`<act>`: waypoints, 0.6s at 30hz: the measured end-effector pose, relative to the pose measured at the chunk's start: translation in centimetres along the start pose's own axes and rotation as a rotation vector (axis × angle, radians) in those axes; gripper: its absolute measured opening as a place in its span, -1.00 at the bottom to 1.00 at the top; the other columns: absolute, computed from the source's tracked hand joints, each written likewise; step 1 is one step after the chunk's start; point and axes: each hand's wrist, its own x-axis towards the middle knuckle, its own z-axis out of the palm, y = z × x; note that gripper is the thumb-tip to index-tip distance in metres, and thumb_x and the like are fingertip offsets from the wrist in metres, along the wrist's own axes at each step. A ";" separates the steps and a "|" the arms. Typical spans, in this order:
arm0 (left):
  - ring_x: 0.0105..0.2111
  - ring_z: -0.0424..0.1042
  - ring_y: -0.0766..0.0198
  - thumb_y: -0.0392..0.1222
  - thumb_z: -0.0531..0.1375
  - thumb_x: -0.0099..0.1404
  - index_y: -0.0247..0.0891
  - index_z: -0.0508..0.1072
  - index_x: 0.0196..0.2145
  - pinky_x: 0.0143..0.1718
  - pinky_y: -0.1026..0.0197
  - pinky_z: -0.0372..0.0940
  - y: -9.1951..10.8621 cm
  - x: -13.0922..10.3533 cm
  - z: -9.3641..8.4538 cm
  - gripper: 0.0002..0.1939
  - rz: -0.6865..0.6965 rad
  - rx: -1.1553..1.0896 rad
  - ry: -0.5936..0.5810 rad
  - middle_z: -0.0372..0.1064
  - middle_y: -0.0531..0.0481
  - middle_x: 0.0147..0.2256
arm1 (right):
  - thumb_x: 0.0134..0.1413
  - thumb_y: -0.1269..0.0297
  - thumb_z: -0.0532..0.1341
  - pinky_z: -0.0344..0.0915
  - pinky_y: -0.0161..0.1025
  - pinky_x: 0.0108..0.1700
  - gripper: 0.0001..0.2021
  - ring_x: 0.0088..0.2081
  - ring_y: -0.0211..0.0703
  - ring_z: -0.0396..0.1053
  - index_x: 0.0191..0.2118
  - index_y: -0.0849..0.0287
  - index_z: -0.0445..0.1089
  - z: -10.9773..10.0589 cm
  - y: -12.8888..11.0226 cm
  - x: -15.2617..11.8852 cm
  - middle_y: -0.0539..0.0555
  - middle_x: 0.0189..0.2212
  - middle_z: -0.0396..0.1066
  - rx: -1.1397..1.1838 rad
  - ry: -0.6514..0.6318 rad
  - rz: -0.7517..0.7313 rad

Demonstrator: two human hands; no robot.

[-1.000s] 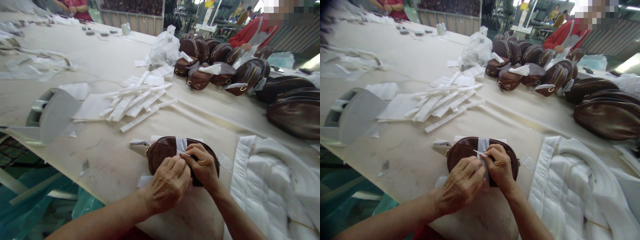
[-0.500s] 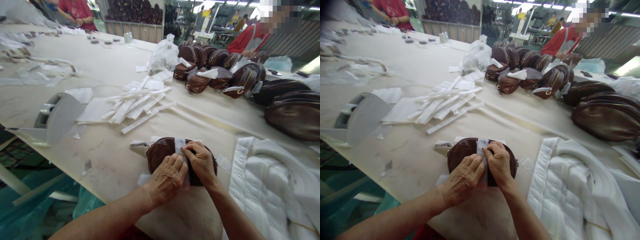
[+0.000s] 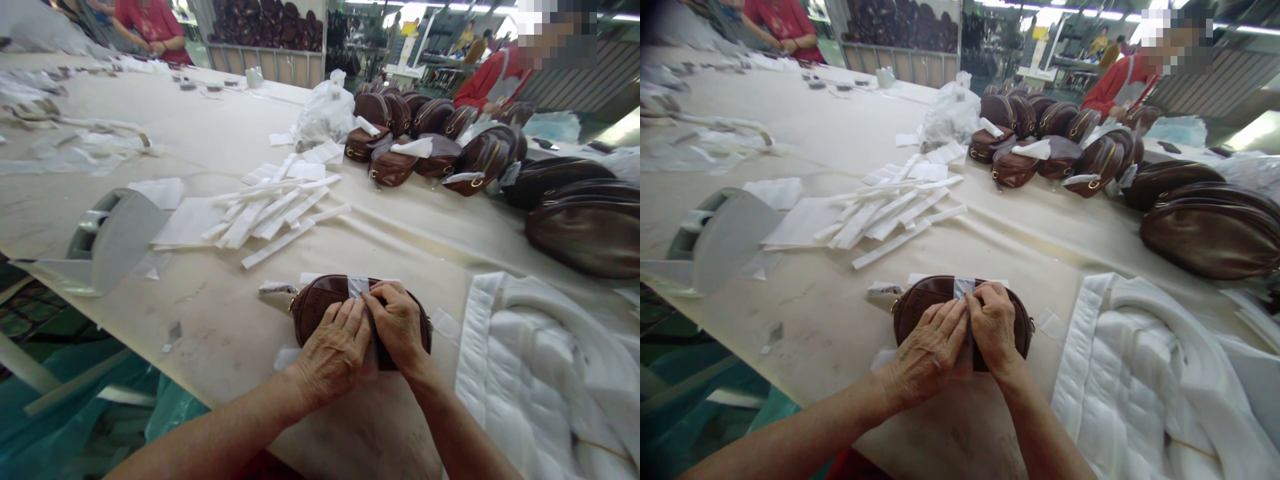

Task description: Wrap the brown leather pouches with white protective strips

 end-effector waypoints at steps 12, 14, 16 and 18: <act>0.11 0.20 -0.01 -0.28 -0.01 0.31 -0.54 0.25 0.06 0.12 -0.03 0.07 -0.2 0.1 0.1 -0.60 0.001 0.005 0.009 0.22 -0.35 0.09 | 0.09 0.22 0.20 0.36 -0.16 -0.21 -0.85 -0.29 -0.14 0.38 -0.24 0.15 0.35 -3.5 -0.7 -1.3 0.14 -0.19 0.35 0.016 0.158 -0.094; 0.10 0.21 0.00 -0.29 0.00 0.32 -0.53 0.25 0.07 0.11 -0.01 0.09 -0.3 0.2 0.0 -0.60 0.009 0.019 0.005 0.23 -0.34 0.09 | 0.11 0.23 0.20 0.33 -0.11 -0.12 -0.87 -0.21 -0.10 0.39 -0.22 0.12 0.37 -6.7 -0.4 -2.8 0.13 -0.18 0.38 -0.093 0.253 -0.155; 0.10 0.22 0.00 -0.31 -0.01 0.31 -0.52 0.25 0.06 0.10 -0.01 0.11 -0.3 0.2 -0.1 -0.61 0.025 0.026 0.018 0.24 -0.33 0.08 | 0.11 0.21 0.21 0.29 -0.07 -0.05 -0.87 -0.16 -0.05 0.37 -0.23 0.10 0.38 -10.6 1.0 -4.7 0.13 -0.21 0.41 -0.249 0.348 -0.147; 0.08 0.24 0.00 -0.35 -0.02 0.30 -0.52 0.27 0.05 0.09 -0.02 0.13 -0.3 0.1 0.0 -0.62 0.045 0.024 0.051 0.25 -0.35 0.07 | 0.11 0.16 0.20 0.26 -0.04 -0.04 -0.85 -0.16 -0.02 0.37 -0.26 0.09 0.39 -14.5 3.3 -6.9 0.15 -0.22 0.41 -0.401 0.452 -0.053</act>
